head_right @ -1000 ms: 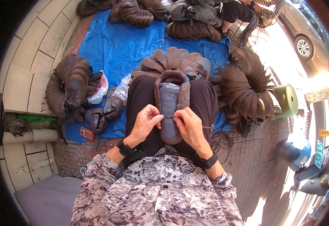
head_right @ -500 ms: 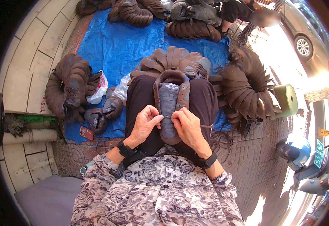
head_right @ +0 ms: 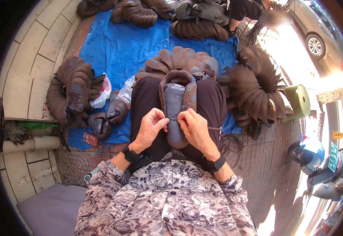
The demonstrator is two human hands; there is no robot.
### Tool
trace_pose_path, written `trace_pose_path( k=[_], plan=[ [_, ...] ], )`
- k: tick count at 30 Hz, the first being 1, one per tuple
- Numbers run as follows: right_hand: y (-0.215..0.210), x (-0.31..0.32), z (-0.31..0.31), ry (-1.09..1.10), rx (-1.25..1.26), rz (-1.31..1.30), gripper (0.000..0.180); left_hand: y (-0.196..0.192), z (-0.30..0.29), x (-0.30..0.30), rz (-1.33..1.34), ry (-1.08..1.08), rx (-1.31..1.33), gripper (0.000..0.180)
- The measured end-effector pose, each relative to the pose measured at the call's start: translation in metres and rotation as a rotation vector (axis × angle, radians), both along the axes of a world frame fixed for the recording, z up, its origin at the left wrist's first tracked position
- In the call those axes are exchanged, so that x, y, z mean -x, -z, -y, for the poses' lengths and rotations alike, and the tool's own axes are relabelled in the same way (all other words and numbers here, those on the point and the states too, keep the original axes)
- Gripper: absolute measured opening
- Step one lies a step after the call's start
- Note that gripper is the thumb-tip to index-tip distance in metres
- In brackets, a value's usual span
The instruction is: Lacing a newly manufactured shoe at a workspace station.
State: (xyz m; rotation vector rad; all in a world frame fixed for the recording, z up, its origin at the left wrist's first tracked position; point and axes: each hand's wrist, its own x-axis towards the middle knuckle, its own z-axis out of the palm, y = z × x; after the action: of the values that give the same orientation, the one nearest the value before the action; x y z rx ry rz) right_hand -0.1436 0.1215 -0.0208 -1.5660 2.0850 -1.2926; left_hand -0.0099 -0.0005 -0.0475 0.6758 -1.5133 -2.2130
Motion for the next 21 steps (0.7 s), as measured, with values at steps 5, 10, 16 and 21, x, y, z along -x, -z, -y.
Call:
trace_pose_path(
  k=[5,10,16,21],
  plan=[
    [0.000,0.004,-0.002,-0.009,0.016,0.147,0.008,0.000,-0.003,0.003,0.000,0.014,-0.014,0.011],
    [-0.009,0.002,0.000,-0.001,-0.010,0.104,0.007,-0.001,-0.002,0.001,0.019,0.013,-0.005,0.009],
    [-0.006,-0.003,0.005,0.059,-0.019,-0.093,0.008,0.000,-0.003,0.003,-0.002,-0.012,-0.026,0.008],
    [-0.013,0.003,0.002,-0.039,0.023,0.092,0.012,0.000,-0.001,0.000,-0.004,0.014,-0.027,0.009]
  ],
)
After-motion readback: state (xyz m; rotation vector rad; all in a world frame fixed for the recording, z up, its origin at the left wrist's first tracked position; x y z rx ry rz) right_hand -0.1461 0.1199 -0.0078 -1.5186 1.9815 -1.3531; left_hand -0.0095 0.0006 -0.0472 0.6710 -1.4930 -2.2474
